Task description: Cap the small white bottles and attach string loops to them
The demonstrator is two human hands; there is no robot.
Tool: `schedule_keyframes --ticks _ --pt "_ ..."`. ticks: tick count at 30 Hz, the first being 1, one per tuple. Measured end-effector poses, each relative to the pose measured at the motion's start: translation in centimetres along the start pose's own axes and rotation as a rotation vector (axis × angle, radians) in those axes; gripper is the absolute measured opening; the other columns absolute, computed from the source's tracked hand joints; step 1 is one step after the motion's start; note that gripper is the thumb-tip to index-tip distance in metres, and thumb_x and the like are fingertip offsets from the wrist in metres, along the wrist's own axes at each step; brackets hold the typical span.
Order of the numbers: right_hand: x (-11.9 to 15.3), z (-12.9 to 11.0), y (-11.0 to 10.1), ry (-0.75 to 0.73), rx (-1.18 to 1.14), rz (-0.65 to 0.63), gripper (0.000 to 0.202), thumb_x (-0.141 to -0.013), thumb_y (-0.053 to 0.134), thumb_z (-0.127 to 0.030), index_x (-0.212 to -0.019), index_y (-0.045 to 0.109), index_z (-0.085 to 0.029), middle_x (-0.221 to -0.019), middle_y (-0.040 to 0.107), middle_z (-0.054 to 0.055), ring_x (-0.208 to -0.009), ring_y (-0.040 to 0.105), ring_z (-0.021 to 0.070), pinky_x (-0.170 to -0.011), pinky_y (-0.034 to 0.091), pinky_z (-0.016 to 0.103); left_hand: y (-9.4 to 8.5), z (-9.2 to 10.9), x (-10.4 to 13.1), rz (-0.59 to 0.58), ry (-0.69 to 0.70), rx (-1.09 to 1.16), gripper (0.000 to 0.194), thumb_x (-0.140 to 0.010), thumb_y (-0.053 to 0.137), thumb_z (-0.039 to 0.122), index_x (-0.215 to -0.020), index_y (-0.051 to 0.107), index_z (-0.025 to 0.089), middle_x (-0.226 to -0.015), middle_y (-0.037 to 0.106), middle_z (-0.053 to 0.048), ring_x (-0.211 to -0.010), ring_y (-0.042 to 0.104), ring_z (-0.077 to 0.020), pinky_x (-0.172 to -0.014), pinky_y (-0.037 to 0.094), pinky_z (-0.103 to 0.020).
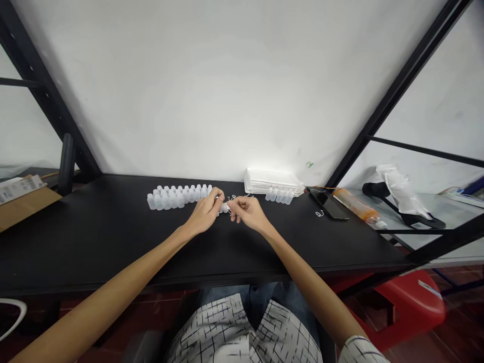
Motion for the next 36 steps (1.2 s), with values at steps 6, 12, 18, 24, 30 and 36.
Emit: schedule_keyframes --ticks 6,12,18,24,30,36 --pt "-0.2 0.1 -0.5 0.0 0.056 0.027 0.043 -0.087 0.057 -0.057 -0.071 0.06 -0.016 -0.055 0.058 -0.001 -0.045 0.054 0.0087 -0.044 0.044 0.02 0.0 -0.1 -0.2 -0.056 0.027 0.042 0.026 -0.097 0.039 0.043 -0.092 0.051 0.021 -0.061 0.047 0.005 -0.055 0.046 -0.0131 -0.058 0.035 -0.026" --pt "-0.4 0.4 -1.1 0.004 0.072 0.116 0.042 -0.086 0.058 -0.056 -0.071 0.061 -0.017 -0.06 0.059 0.0 -0.052 0.059 0.0109 -0.044 0.045 0.02 -0.5 0.0 -0.7 -0.08 0.039 0.116 0.033 -0.09 0.052 0.046 -0.097 0.066 0.017 -0.078 0.062 -0.003 -0.062 0.055 -0.0148 -0.055 0.042 -0.026" --pt "-0.3 0.3 -0.9 -0.01 -0.031 0.084 0.036 -0.079 0.069 -0.048 -0.096 0.064 -0.017 -0.071 0.064 0.0 -0.058 0.065 0.0142 -0.045 0.05 0.023 -0.5 -0.1 -0.8 -0.035 0.024 0.118 0.037 -0.091 0.049 0.046 -0.087 0.067 0.015 -0.058 0.054 0.0 -0.048 0.046 -0.0117 -0.047 0.036 -0.023" --pt "-0.4 1.0 -1.1 -0.002 0.022 0.032 0.037 -0.086 0.06 -0.052 -0.083 0.063 -0.015 -0.061 0.063 0.001 -0.054 0.062 0.0137 -0.047 0.05 0.024 0.1 -0.5 -0.7 -0.044 0.057 0.101 0.036 -0.091 0.05 0.044 -0.092 0.069 0.013 -0.072 0.061 -0.004 -0.057 0.051 -0.0122 -0.051 0.041 -0.023" --pt "-0.5 0.3 -1.4 0.018 0.007 0.057 0.041 -0.082 0.063 -0.056 -0.08 0.066 -0.015 -0.065 0.063 0.002 -0.057 0.063 0.0136 -0.045 0.049 0.022 0.1 -0.2 -0.8 -0.08 0.02 0.176 0.038 -0.09 0.051 0.046 -0.096 0.068 0.012 -0.067 0.057 -0.001 -0.051 0.049 -0.0102 -0.048 0.042 -0.022" --pt "-0.4 0.0 -1.4 0.032 -0.043 0.037 0.039 -0.076 0.072 -0.05 -0.089 0.066 -0.015 -0.059 0.062 0.0 -0.047 0.056 0.0112 -0.038 0.041 0.02 0.2 -0.2 -0.7 -0.069 0.045 0.136 0.036 -0.092 0.049 0.043 -0.091 0.067 0.012 -0.064 0.056 -0.001 -0.053 0.05 -0.0105 -0.048 0.042 -0.021"
Point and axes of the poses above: each hand's wrist, its own x-axis away from the middle knuckle, its own y-axis out of the palm, z = x × y, the point moved 2 cm from there along -x, towards the middle knuckle
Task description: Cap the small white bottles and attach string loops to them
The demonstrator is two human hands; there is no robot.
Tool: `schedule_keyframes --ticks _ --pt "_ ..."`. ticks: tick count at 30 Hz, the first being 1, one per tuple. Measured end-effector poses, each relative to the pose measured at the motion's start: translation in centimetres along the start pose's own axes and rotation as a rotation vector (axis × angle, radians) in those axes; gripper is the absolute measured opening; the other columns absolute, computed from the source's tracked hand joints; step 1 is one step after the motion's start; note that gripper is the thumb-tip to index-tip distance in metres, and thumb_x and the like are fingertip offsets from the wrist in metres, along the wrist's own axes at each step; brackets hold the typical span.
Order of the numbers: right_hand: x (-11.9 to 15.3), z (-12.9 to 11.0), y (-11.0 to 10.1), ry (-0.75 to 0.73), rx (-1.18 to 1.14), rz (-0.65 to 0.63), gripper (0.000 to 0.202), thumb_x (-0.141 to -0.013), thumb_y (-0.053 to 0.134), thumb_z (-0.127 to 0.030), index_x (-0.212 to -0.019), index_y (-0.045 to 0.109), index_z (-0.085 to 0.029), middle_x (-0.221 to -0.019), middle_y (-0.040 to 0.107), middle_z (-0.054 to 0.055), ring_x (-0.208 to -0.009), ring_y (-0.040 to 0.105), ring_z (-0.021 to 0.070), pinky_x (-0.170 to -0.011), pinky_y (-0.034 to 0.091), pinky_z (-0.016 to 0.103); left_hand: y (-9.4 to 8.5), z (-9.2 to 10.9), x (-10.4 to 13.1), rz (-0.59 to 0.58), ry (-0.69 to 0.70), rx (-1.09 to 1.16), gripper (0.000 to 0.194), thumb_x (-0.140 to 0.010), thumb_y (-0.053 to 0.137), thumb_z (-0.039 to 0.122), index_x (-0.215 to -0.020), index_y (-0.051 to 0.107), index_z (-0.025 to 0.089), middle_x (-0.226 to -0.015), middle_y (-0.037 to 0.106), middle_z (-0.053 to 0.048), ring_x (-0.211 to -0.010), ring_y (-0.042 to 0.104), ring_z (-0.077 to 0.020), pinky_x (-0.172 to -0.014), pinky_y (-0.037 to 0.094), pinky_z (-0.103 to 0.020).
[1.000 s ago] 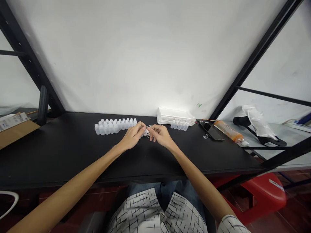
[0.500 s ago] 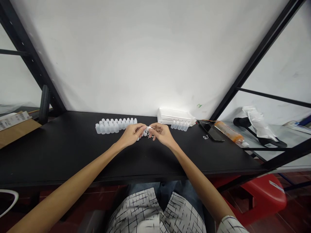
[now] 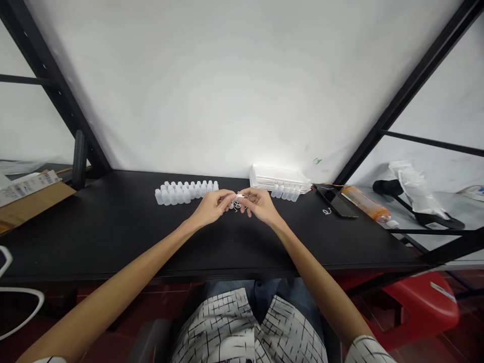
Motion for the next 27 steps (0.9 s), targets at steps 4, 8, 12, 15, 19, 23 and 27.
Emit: schedule_keyframes --ticks 4,8,12,15,19,23,27 --pt "0.1 -0.1 0.0 0.03 0.065 -0.028 0.04 -0.079 0.068 -0.054 -0.077 0.066 -0.013 -0.055 0.06 0.0 -0.041 0.052 0.0088 -0.035 0.034 0.019 0.0 -0.3 0.0 -0.013 0.032 0.002 0.036 -0.09 0.053 0.043 -0.096 0.07 0.012 -0.07 0.059 -0.003 -0.058 0.051 -0.011 -0.049 0.044 -0.021" --pt "0.0 -0.5 -0.1 0.03 0.048 -0.002 0.041 -0.075 0.071 -0.053 -0.085 0.067 -0.013 -0.059 0.061 0.001 -0.046 0.055 0.0107 -0.036 0.035 0.02 -0.3 -0.5 -0.3 -0.037 -0.002 0.107 0.038 -0.09 0.055 0.045 -0.1 0.071 0.011 -0.067 0.059 -0.002 -0.055 0.052 -0.0111 -0.047 0.044 -0.021" --pt "0.1 -0.5 -0.4 0.027 0.086 -0.002 0.04 -0.074 0.073 -0.048 -0.094 0.068 -0.014 -0.059 0.06 -0.001 -0.045 0.051 0.0096 -0.039 0.034 0.021 -0.4 -0.4 -0.4 -0.036 0.005 0.116 0.037 -0.09 0.056 0.044 -0.099 0.072 0.012 -0.065 0.059 -0.002 -0.056 0.053 -0.0116 -0.047 0.044 -0.021" --pt "0.2 -0.2 -0.7 -0.017 0.116 -0.021 0.037 -0.075 0.073 -0.048 -0.088 0.069 -0.014 -0.064 0.061 0.0 -0.051 0.053 0.0099 -0.048 0.04 0.023 -0.4 -0.4 -0.3 -0.042 0.054 0.033 0.035 -0.089 0.058 0.043 -0.1 0.074 0.015 -0.074 0.064 -0.004 -0.061 0.056 -0.0123 -0.051 0.046 -0.023" --pt "0.3 0.0 -0.7 -0.046 0.14 -0.044 0.04 -0.076 0.069 -0.054 -0.078 0.07 -0.014 -0.064 0.058 0.001 -0.05 0.048 0.0088 -0.05 0.038 0.024 -0.5 -0.5 -0.2 0.002 0.122 -0.066 0.031 -0.085 0.064 0.04 -0.1 0.076 0.016 -0.086 0.071 -0.007 -0.074 0.063 -0.0157 -0.063 0.049 -0.026" --pt "0.2 -0.1 -0.6 0.001 0.102 -0.037 0.042 -0.074 0.071 -0.054 -0.085 0.071 -0.013 -0.058 0.054 -0.001 -0.049 0.044 0.0085 -0.046 0.033 0.023 -0.7 -0.7 -0.5 0.049 0.11 -0.049 0.032 -0.082 0.067 0.041 -0.099 0.076 0.015 -0.093 0.074 -0.009 -0.08 0.065 -0.0184 -0.067 0.05 -0.028" --pt "0.0 -0.2 -1.4 0.032 0.013 0.001 0.039 -0.072 0.075 -0.048 -0.092 0.071 -0.014 -0.061 0.054 -0.003 -0.046 0.042 0.0064 -0.044 0.031 0.023 -0.9 -0.8 -0.7 0.057 0.024 0.029 0.037 -0.083 0.065 0.044 -0.102 0.074 0.013 -0.089 0.074 -0.009 -0.069 0.063 -0.0164 -0.061 0.05 -0.027"
Point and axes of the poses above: each hand's wrist, its own x-axis away from the middle knuckle, its own y-axis out of the palm, z = x × y, the point moved 2 cm from there along -x, towards the middle knuckle
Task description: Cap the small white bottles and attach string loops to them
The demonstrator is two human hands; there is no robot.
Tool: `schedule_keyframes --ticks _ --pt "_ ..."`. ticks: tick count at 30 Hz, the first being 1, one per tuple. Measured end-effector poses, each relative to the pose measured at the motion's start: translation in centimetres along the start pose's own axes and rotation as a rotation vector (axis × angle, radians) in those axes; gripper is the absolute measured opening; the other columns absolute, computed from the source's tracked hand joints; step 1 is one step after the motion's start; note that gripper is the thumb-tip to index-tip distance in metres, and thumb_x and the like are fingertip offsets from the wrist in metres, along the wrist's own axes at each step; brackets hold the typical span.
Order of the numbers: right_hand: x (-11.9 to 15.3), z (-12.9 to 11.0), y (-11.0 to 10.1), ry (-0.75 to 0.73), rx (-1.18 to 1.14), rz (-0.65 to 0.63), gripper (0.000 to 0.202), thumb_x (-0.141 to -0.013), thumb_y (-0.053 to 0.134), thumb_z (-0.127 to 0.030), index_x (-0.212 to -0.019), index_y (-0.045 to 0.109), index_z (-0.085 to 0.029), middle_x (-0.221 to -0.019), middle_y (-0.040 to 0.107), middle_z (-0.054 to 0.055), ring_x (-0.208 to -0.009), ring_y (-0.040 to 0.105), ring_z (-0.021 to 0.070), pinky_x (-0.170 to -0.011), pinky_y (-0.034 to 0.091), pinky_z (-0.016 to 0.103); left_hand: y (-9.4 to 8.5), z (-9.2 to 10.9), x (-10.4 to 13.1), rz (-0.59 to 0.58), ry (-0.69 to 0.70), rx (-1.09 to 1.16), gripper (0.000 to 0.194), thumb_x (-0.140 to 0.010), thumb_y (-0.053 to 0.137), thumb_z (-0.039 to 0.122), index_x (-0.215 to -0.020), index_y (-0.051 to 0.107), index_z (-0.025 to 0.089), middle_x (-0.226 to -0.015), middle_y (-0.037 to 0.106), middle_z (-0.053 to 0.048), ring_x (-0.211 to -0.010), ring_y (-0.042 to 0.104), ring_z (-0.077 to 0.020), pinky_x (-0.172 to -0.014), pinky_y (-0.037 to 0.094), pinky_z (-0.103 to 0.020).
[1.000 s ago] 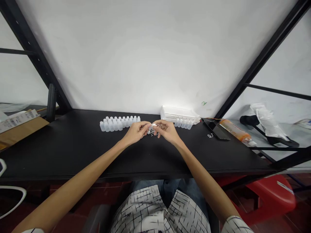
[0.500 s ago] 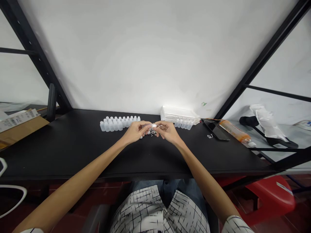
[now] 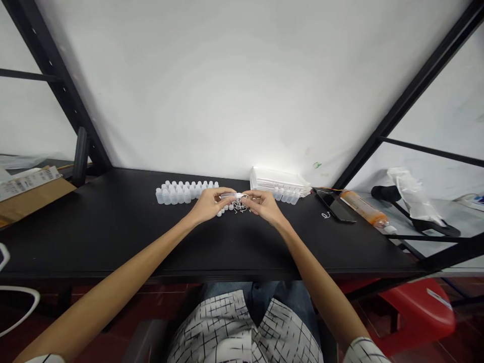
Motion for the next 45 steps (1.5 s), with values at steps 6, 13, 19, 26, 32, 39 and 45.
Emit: schedule_keyframes --ticks 6,13,19,26,32,39,45 --pt "-0.2 -0.1 -1.6 0.028 -0.018 0.061 0.032 -0.071 0.077 -0.042 -0.085 0.072 -0.014 -0.063 0.063 0.002 -0.044 0.048 0.0076 -0.039 0.028 0.022 -0.4 0.0 0.0 0.043 -0.048 0.003 0.036 -0.087 0.06 0.046 -0.099 0.072 0.014 -0.075 0.067 -0.005 -0.057 0.056 -0.0122 -0.049 0.044 -0.022" --pt "-0.2 -0.5 -1.4 -0.027 -0.06 0.083 0.031 -0.075 0.073 -0.045 -0.08 0.067 -0.015 -0.073 0.068 0.005 -0.051 0.059 0.0107 -0.037 0.034 0.02 -0.3 -0.3 0.0 0.044 -0.068 0.053 0.036 -0.088 0.058 0.047 -0.1 0.071 0.015 -0.073 0.063 -0.003 -0.052 0.051 -0.0097 -0.048 0.045 -0.022" --pt "-0.1 -0.7 -0.5 -0.025 -0.125 0.109 0.036 -0.073 0.074 -0.049 -0.081 0.063 -0.015 -0.078 0.069 0.005 -0.055 0.063 0.0129 -0.039 0.04 0.02 0.2 0.4 0.2 0.013 -0.05 0.035 0.036 -0.089 0.057 0.047 -0.1 0.071 0.016 -0.072 0.063 -0.003 -0.053 0.052 -0.0096 -0.05 0.045 -0.022" --pt "0.0 -0.8 -0.1 -0.051 -0.148 0.11 0.033 -0.075 0.073 -0.046 -0.081 0.063 -0.015 -0.079 0.069 0.005 -0.056 0.063 0.013 -0.041 0.041 0.022 0.3 0.6 0.4 0.015 -0.054 0.029 0.036 -0.09 0.056 0.046 -0.101 0.07 0.016 -0.074 0.064 -0.003 -0.054 0.053 -0.0098 -0.05 0.045 -0.021" --pt "0.1 -0.8 -0.1 -0.042 -0.151 0.118 0.033 -0.074 0.074 -0.046 -0.08 0.063 -0.016 -0.078 0.069 0.005 -0.054 0.062 0.0125 -0.041 0.04 0.022 0.4 0.7 0.4 0.03 -0.036 0.005 0.036 -0.09 0.055 0.045 -0.1 0.07 0.014 -0.074 0.064 -0.004 -0.053 0.051 -0.0095 -0.047 0.043 -0.02" --pt "0.1 -0.8 0.1 -0.047 -0.132 0.167 0.034 -0.071 0.076 -0.048 -0.076 0.064 -0.016 -0.075 0.07 0.006 -0.055 0.061 0.0127 -0.041 0.04 0.022 0.9 0.8 0.5 0.078 0.05 -0.032 0.033 -0.09 0.055 0.043 -0.096 0.071 0.014 -0.078 0.064 -0.005 -0.052 0.049 -0.0089 -0.045 0.042 -0.02" --pt "0.1 -0.5 0.4 -0.051 -0.099 0.158 0.034 -0.072 0.074 -0.048 -0.074 0.065 -0.016 -0.074 0.07 0.006 -0.057 0.06 0.0132 -0.043 0.042 0.023 1.3 0.6 0.8 0.069 0.039 0.029 0.033 -0.091 0.054 0.042 -0.095 0.071 0.013 -0.069 0.059 -0.002 -0.048 0.047 -0.0079 -0.045 0.044 -0.021"
Point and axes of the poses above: each hand's wrist, its own x-axis away from the middle knuckle, its own y-axis out of the palm, z = x × y, the point moved 2 cm from there along -x, towards the middle knuckle
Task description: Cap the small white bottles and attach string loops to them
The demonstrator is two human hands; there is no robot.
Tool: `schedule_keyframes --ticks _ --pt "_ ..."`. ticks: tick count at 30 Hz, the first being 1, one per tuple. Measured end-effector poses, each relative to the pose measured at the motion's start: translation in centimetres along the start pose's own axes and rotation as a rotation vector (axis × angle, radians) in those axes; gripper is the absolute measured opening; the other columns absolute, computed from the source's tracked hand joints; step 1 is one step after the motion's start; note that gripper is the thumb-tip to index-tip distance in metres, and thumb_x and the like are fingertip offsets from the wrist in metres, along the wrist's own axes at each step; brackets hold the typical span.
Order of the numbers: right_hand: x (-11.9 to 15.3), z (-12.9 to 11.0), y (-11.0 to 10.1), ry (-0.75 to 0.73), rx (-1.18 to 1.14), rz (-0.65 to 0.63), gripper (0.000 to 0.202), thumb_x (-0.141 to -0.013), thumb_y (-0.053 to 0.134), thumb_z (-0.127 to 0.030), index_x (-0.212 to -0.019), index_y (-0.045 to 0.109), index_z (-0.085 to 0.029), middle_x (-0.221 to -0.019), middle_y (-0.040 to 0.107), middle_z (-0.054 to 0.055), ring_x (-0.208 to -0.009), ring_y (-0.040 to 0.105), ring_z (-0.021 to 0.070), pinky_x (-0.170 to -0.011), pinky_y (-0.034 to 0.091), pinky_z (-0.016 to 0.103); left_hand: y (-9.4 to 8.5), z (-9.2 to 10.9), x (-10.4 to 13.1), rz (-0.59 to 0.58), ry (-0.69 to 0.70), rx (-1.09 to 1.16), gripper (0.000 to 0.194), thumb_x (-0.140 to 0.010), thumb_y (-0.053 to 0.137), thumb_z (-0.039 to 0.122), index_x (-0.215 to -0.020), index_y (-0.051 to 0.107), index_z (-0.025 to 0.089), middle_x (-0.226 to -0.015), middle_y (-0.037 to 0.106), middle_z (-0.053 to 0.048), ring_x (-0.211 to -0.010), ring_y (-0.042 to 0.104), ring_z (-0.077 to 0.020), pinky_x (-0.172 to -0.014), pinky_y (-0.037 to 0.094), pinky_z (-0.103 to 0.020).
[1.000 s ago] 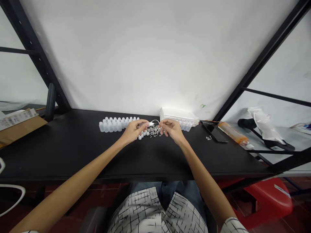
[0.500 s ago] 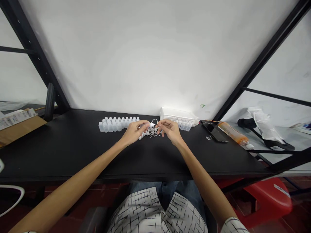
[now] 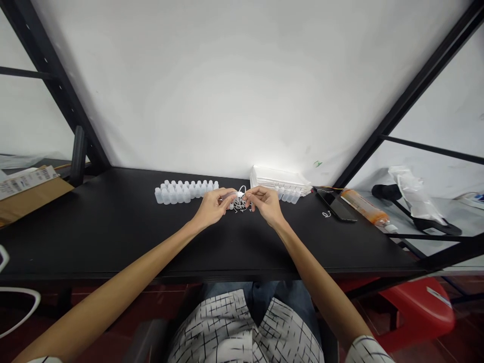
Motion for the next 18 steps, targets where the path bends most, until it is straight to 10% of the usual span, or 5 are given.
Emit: schedule_keyframes --ticks 9,18 --pt "-0.6 -1.7 -2.0 -0.111 -0.009 0.154 0.024 -0.075 0.072 -0.04 -0.079 0.066 -0.017 -0.077 0.067 0.005 -0.062 0.064 0.0146 -0.046 0.045 0.024 -0.1 1.1 -0.3 -0.055 0.011 0.011 0.042 -0.094 0.05 0.046 -0.115 0.067 0.015 -0.084 0.069 -0.007 -0.063 0.06 -0.0126 -0.054 0.05 -0.023" --pt "0.3 -1.8 -14.9 -0.315 0.285 0.887 0.02 -0.076 0.059 -0.036 -0.082 0.052 -0.018 -0.072 0.063 0.0 -0.052 0.065 0.0144 -0.041 0.039 0.02 -2.6 -1.1 -0.7 0.017 0.206 -0.61 0.044 -0.099 0.038 0.044 -0.086 0.071 0.017 -0.087 0.07 -0.007 -0.082 0.062 -0.019 -0.065 0.043 -0.028"
Point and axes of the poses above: each hand's wrist, its own x-axis away from the middle knuckle, its own y-axis out of the palm, z = x × y, the point moved 2 cm from there along -x, towards the middle knuckle
